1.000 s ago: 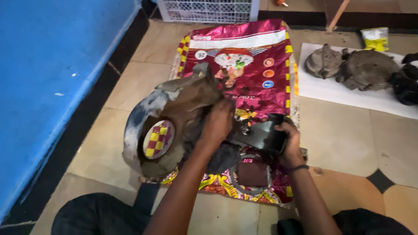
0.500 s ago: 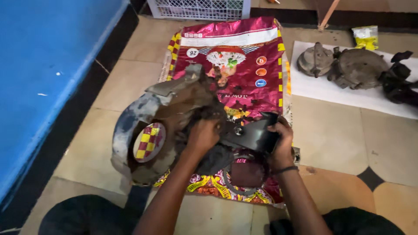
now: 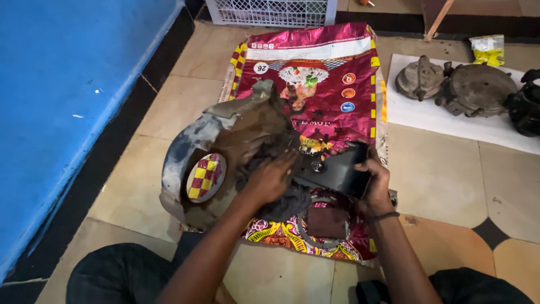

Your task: The person sits on the floor and scrubs a dark metal part with a cloth. They then switch to a larger, lighter-colored metal housing and use a flat metal scraper to remove residue from its surface.

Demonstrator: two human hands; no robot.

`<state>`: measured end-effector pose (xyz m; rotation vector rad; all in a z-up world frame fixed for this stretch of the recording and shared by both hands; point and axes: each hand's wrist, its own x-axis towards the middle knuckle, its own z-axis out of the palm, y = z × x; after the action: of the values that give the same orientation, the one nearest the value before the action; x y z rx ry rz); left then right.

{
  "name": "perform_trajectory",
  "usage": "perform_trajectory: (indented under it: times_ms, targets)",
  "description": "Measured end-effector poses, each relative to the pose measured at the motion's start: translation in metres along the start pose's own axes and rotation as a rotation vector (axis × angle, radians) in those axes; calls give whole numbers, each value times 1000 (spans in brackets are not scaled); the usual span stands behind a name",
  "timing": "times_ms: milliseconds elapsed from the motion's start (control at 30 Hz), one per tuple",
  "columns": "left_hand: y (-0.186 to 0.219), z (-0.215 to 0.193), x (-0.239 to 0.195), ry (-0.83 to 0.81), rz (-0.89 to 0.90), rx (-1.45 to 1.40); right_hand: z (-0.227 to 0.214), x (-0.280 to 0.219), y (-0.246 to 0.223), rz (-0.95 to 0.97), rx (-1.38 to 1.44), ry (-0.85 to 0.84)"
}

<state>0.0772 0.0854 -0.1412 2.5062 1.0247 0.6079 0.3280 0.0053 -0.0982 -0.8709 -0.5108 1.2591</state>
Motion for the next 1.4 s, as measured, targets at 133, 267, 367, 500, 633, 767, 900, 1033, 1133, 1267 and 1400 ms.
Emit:
perform_trajectory:
  times_ms: [133, 267, 367, 500, 633, 767, 900, 1033, 1133, 1267, 1400]
  targets:
    - [-10, 18, 36, -44, -74, 65, -5, 2, 0, 5, 24, -46]
    - [-16, 31, 57, 23, -46, 167, 0, -1, -1, -22, 40, -76]
    - [-9, 27, 59, 161, -64, 104, 8, -3, -1, -50, 50, -46]
    - [15, 24, 36, 296, -147, -27, 6, -1, 1, -54, 103, 27]
    - [23, 15, 2, 262, -295, -97, -3, 3, 10, -80, 111, 17]
    - [20, 2, -37, 269, -179, -38, -4, 8, 12, -61, 132, -26]
    - [12, 0, -72, 182, -174, 32, -3, 6, 8, -16, 32, 32]
    - [20, -14, -93, 247, -196, 4, -3, 11, 6, -22, 54, 2]
    - [39, -32, -85, 515, -251, 20, -8, 12, 7, 15, 38, 43]
    - [61, -61, -40, 624, -470, -75, -10, 14, 10, -31, 37, -35]
    - [63, -42, 7, 301, -647, -126, -13, 15, 10, -46, -7, -46]
